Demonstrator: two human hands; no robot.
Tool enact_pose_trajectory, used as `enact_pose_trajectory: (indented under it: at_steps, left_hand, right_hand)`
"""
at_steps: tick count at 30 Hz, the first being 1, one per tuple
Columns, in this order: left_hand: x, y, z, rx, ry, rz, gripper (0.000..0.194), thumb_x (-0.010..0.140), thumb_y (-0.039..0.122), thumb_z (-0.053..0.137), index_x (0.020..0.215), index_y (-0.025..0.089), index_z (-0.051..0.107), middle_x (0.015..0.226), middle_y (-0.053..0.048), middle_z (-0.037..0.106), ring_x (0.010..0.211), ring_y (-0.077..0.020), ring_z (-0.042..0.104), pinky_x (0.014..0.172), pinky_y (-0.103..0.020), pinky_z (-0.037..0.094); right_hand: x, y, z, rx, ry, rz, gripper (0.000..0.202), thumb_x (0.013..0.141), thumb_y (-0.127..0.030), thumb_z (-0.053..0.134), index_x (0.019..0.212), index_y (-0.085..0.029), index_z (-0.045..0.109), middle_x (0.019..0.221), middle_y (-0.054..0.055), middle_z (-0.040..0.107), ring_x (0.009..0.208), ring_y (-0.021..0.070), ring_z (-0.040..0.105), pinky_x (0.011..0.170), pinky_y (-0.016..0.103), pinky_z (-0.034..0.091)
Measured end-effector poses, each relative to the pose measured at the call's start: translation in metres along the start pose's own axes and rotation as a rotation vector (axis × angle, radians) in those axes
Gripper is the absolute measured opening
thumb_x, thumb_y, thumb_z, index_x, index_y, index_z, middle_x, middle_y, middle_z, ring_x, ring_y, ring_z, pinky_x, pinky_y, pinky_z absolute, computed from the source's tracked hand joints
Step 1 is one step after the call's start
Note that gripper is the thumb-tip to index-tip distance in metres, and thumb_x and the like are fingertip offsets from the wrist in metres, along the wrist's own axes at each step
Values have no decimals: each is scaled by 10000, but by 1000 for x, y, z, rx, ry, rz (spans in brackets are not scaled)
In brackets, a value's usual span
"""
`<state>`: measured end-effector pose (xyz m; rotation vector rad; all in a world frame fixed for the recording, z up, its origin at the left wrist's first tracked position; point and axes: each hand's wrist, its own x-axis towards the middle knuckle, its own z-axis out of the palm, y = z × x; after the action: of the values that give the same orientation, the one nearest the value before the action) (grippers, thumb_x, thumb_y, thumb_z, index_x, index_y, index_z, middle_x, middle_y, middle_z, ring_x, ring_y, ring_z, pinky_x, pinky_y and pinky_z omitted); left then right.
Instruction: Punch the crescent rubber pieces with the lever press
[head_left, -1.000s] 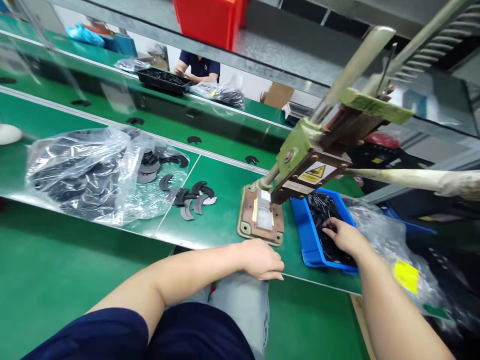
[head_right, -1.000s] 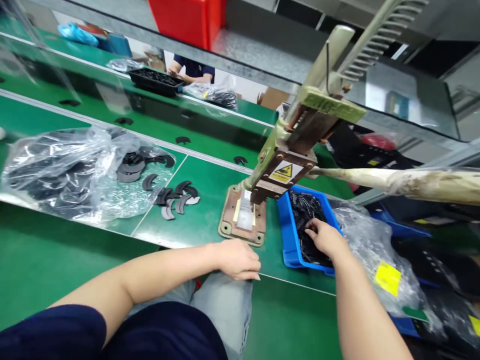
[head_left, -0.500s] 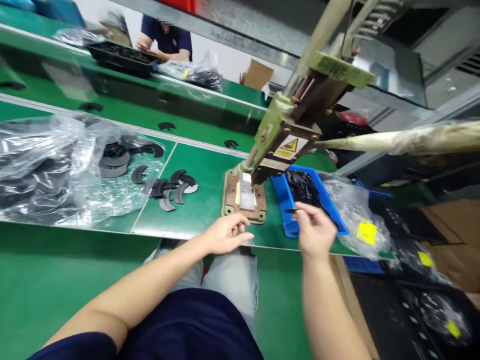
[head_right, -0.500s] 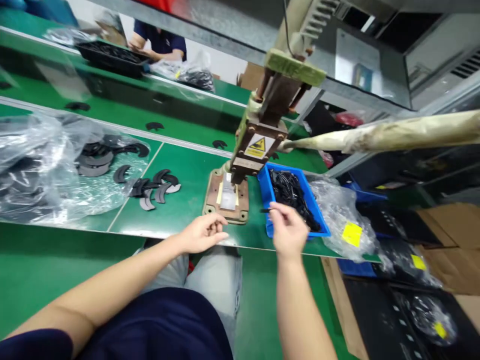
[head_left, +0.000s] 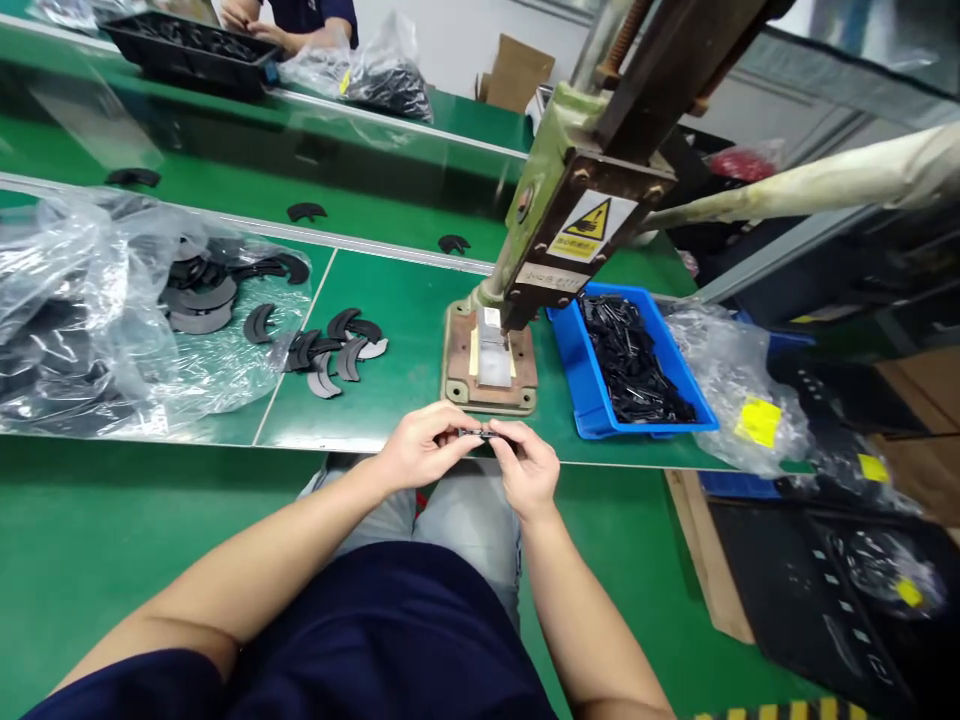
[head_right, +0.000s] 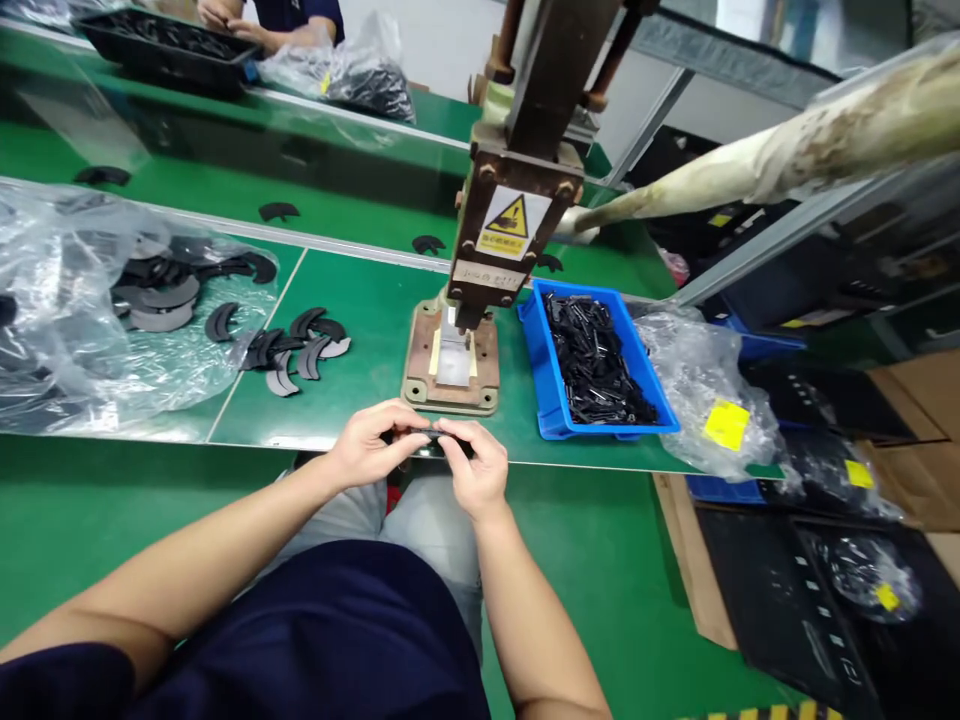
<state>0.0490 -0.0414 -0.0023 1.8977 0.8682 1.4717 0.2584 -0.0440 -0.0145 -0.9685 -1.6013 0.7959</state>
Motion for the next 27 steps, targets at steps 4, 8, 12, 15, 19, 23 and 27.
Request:
enact_pose_trajectory:
  at_steps: [4, 8, 12, 15, 19, 23, 27]
  left_hand:
    - [-1, -1, 1, -5, -32, 7, 216, 932, 186, 779, 1146, 194, 747, 908, -47, 702, 720, -111, 634, 632, -231, 526]
    - [-2, 0, 1, -13, -40, 10, 231, 922, 187, 789, 1149, 198, 745, 929, -53, 710, 716, -111, 642, 625, -233, 530]
    - [-1, 3, 0, -11, -41, -7, 215, 927, 216, 785, 1140, 204, 755, 914, -53, 711, 708, -118, 639, 624, -244, 531]
    - [1, 6, -1, -43, -88, -100, 184, 951, 277, 760, 1121, 206, 766, 938, -65, 737, 754, -142, 672, 682, -273, 559]
    - [8, 10, -3, -251, -247, -407, 199, 992, 381, 704, 996, 184, 732, 874, -47, 733, 751, -149, 671, 709, -285, 560]
    - [24, 10, -11, -473, -336, -541, 293, 891, 402, 827, 941, 173, 652, 811, -6, 671, 701, -114, 613, 669, -247, 515]
    - [59, -5, -24, -428, -191, -473, 401, 883, 412, 828, 1178, 181, 682, 930, -27, 695, 793, -122, 647, 742, -256, 541]
  right_hand:
    - [-3, -2, -3, -15, -11, -32, 244, 959, -214, 708, 1174, -306, 777, 1076, 32, 794, 990, 190, 761, 922, 377, 641]
    - [-3, -3, -3, -22, -13, -70, 252, 958, -190, 702, 1171, -304, 773, 1069, 30, 795, 995, 190, 755, 920, 380, 635]
    - [-1, -4, -5, -34, -22, -107, 276, 961, -167, 687, 1188, -306, 760, 1082, 31, 793, 995, 191, 753, 906, 381, 632]
    - [3, -7, -9, -53, -52, -147, 298, 961, -143, 676, 1190, -315, 759, 1093, 27, 791, 1004, 190, 748, 907, 385, 620]
    - [17, -16, -18, -104, -204, -283, 363, 947, -98, 680, 1220, -327, 747, 1132, 12, 787, 1037, 171, 741, 916, 372, 598]
    - [35, -31, -31, -216, -346, -395, 384, 952, -111, 680, 1271, -322, 722, 1227, 30, 761, 1119, 175, 720, 963, 385, 583]
    - [65, -52, -63, -306, -143, -363, 325, 937, -164, 717, 1236, -289, 734, 1234, 54, 746, 1171, 208, 700, 1037, 417, 572]
